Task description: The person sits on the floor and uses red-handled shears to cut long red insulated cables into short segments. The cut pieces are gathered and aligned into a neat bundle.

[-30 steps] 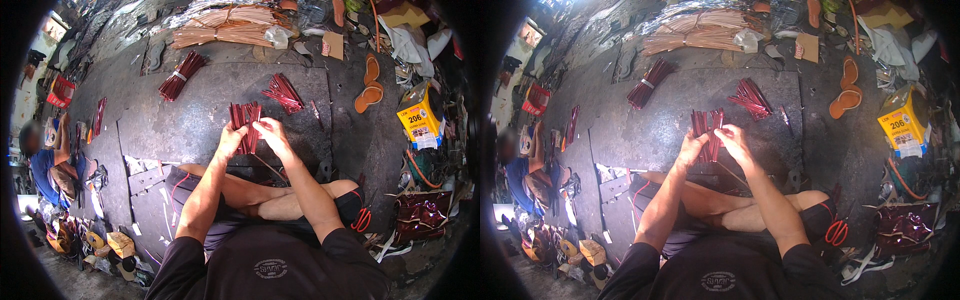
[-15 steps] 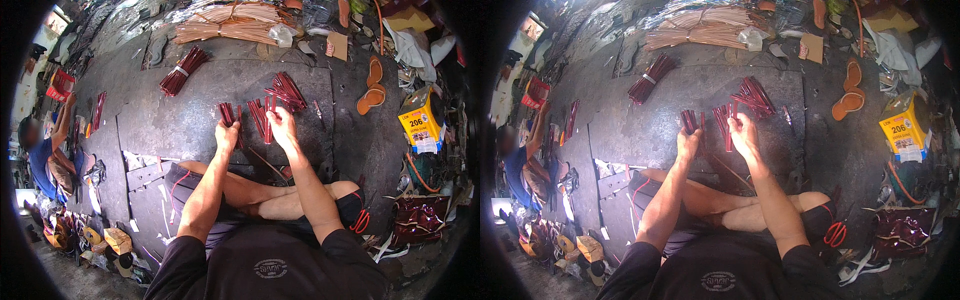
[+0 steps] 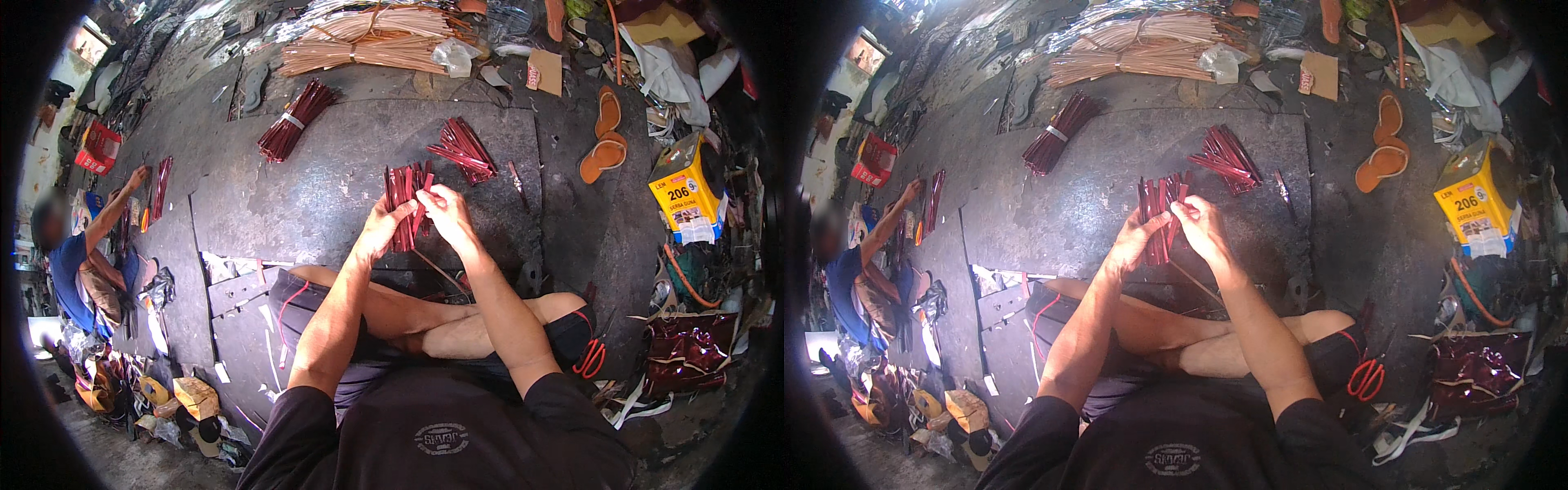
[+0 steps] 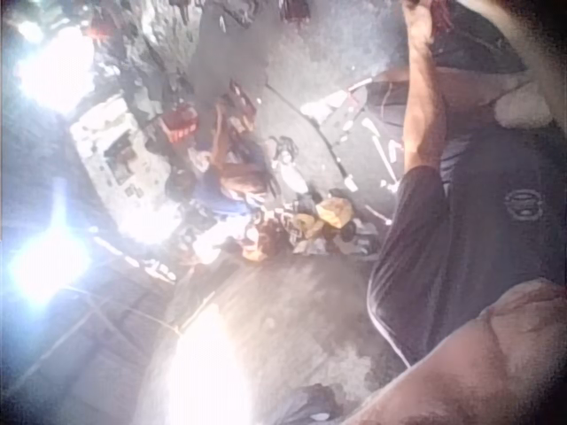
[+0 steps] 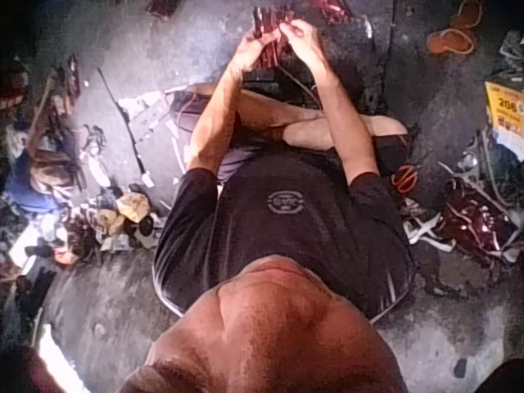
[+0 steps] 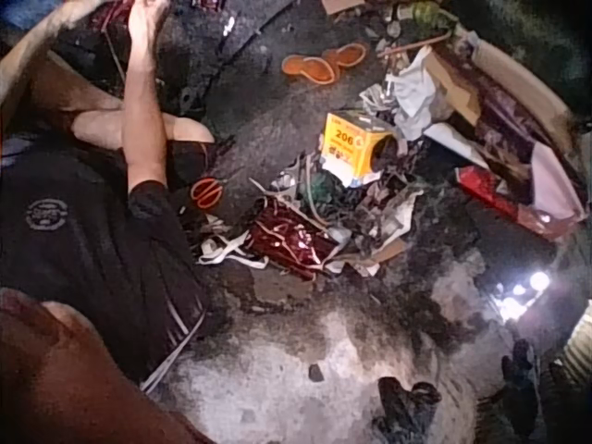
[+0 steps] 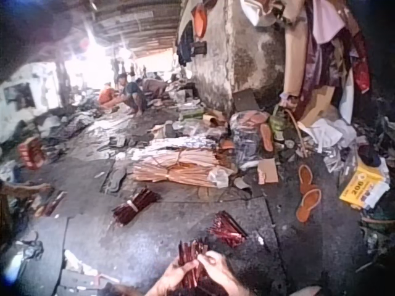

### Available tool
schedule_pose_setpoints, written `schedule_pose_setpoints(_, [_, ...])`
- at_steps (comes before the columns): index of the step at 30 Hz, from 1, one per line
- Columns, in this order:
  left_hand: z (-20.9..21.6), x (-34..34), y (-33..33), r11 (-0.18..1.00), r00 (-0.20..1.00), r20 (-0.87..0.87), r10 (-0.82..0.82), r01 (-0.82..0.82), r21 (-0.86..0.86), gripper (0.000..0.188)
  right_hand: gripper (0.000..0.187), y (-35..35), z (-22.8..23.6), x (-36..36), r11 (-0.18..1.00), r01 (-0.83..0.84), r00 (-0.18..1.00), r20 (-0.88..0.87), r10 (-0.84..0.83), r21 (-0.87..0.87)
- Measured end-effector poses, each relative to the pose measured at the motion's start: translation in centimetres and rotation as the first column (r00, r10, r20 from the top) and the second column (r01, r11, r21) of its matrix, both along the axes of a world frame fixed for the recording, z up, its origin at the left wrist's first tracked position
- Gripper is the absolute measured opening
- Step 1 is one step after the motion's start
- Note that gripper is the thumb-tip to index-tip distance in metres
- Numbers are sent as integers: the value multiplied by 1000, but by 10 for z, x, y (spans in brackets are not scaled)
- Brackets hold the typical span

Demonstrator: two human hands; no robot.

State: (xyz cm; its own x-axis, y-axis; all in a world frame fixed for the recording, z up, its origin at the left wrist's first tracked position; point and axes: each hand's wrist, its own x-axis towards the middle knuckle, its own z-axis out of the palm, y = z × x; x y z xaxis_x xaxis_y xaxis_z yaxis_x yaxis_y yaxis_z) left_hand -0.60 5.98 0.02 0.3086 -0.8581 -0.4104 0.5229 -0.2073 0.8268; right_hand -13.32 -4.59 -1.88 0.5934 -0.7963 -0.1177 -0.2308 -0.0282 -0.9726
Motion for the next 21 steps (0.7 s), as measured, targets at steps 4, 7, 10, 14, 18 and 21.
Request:
schedule_pose_setpoints(4, [5,6,4,996,998,-68,-2,8,87,44,30,3,6,2,973,16,997,76,-34,229])
schedule_pose_setpoints(7, [-1,5,4,998,1000,-9,4,-4,59,40,30,5,12,3,989,0,999,45,-7,145])
schedule_pose_setpoints(10, [-4,4,2,1000,1000,16,23,-23,14,38,24,4,10,2,989,-58,995,90,46,134])
schedule_pose_setpoints(14, [-9,3,2,997,997,-16,75,-74,26,27,15,11,18,5,990,-111,992,67,105,91])
schedule_pose_setpoints(18, [-8,5,2,971,980,1,201,-199,132,22,17,0,10,1,993,-22,996,90,12,112])
schedule_pose_setpoints(21, [-17,12,7,964,970,-51,239,-230,133,21,17,-8,29,-4,960,53,993,84,-79,274])
